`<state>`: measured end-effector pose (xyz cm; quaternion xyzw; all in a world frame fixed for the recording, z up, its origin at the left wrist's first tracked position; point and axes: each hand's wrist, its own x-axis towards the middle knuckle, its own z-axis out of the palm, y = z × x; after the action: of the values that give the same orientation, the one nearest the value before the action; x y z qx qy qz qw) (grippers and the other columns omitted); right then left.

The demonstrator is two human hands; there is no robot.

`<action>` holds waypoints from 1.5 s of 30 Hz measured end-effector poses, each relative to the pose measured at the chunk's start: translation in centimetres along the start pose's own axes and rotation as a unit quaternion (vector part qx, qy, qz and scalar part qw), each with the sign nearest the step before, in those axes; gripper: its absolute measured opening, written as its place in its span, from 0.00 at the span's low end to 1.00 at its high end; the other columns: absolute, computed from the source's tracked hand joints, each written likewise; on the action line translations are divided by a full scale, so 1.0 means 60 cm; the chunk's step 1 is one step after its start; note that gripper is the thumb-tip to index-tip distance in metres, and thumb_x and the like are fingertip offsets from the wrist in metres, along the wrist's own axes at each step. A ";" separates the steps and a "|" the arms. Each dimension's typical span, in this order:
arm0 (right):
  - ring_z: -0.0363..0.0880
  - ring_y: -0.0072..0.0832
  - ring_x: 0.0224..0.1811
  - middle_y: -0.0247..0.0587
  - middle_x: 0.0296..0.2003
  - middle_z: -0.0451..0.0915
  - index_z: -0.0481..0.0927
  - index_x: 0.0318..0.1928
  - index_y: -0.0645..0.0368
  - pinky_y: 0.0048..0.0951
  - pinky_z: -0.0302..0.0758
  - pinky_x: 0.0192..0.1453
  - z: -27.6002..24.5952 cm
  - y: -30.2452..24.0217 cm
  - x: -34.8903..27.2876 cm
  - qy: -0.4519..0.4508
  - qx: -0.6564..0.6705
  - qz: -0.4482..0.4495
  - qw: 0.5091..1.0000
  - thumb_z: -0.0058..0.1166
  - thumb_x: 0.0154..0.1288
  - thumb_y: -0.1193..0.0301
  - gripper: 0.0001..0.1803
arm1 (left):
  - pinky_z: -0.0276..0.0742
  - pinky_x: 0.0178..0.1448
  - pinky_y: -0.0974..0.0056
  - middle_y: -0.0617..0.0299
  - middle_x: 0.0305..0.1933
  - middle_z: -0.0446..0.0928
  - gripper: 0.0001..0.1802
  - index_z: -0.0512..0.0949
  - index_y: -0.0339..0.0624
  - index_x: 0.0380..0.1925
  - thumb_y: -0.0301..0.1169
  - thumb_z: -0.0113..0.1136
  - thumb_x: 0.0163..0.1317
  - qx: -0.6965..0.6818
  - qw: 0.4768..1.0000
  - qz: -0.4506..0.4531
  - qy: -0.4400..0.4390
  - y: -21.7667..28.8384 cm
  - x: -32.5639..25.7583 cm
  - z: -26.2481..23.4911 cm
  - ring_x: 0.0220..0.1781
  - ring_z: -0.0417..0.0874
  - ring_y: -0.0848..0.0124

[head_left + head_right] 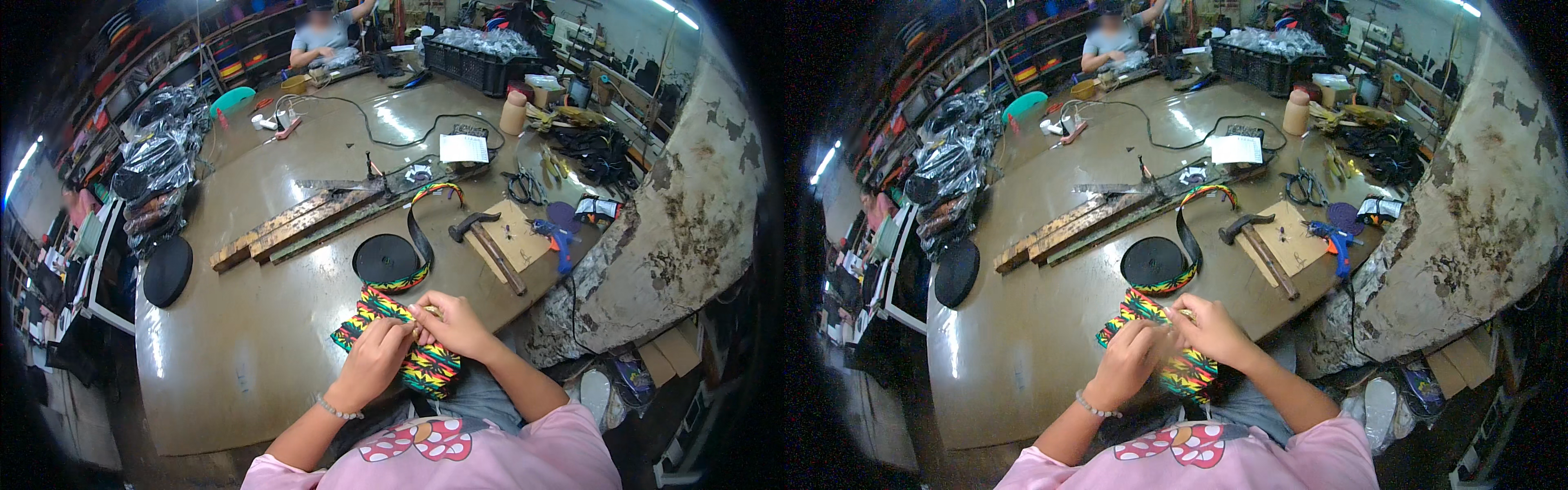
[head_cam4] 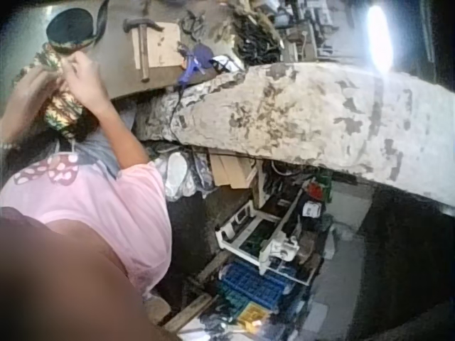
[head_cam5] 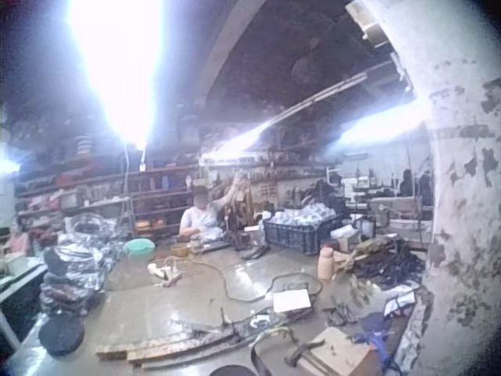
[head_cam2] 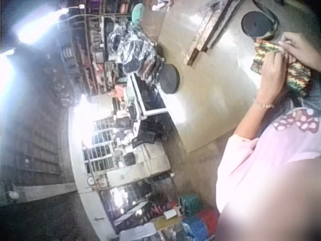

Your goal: The person folds and stacks patterned fabric strips, then wraps a black elastic band around a circular hat base. She uses a hammer to secure the band and ties the stack of strips with a rubber band.

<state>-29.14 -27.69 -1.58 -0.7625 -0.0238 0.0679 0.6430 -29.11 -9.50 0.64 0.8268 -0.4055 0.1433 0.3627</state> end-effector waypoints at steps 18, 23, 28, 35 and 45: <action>0.82 0.36 0.47 0.46 0.49 0.78 0.84 0.39 0.64 0.32 0.78 0.50 0.004 -0.002 -0.038 0.095 -0.171 -0.343 0.919 0.64 0.53 0.79 0.10 | 0.66 0.33 0.78 0.65 0.33 0.79 0.14 0.77 0.34 0.47 0.32 0.55 0.69 -0.550 0.744 -0.380 -0.018 -0.016 -0.027 0.002 0.31 0.74 0.84; 0.79 0.38 0.50 0.45 0.48 0.78 0.83 0.37 0.65 0.34 0.76 0.51 0.009 -0.008 -0.041 0.114 -0.199 -0.347 0.910 0.63 0.52 0.81 0.09 | 0.67 0.32 0.77 0.64 0.34 0.79 0.13 0.77 0.33 0.47 0.31 0.55 0.69 -0.534 0.753 -0.385 -0.022 -0.008 -0.021 -0.002 0.31 0.75 0.83; 0.74 0.43 0.54 0.43 0.46 0.75 0.78 0.40 0.66 0.38 0.75 0.52 0.009 -0.015 -0.044 0.107 -0.317 -0.387 0.859 0.59 0.53 0.80 0.12 | 0.70 0.31 0.74 0.64 0.30 0.79 0.11 0.80 0.32 0.42 0.29 0.58 0.66 -0.441 0.808 -0.389 -0.046 0.004 -0.017 -0.014 0.29 0.77 0.81; 0.67 0.43 0.59 0.42 0.50 0.72 0.76 0.42 0.65 0.38 0.75 0.55 -0.003 -0.034 -0.071 0.095 -0.519 -0.220 0.821 0.54 0.49 0.79 0.15 | 0.75 0.35 0.61 0.51 0.30 0.79 0.07 0.81 0.34 0.35 0.25 0.63 0.58 -0.098 0.969 -0.228 -0.005 -0.012 -0.026 -0.028 0.29 0.81 0.60; 0.74 0.36 0.43 0.44 0.38 0.78 0.75 0.30 0.62 0.32 0.70 0.48 -0.027 -0.027 -0.018 -0.090 -0.151 -0.239 0.955 0.58 0.54 0.73 0.06 | 0.75 0.35 0.55 0.54 0.29 0.74 0.08 0.75 0.38 0.27 0.31 0.60 0.59 0.069 0.987 -0.139 -0.052 -0.024 -0.009 -0.034 0.32 0.79 0.56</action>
<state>-29.92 -29.10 0.38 -0.8136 -0.2730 -0.0242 0.5128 -28.22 -7.17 1.08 0.9043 -0.2944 0.0759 0.2996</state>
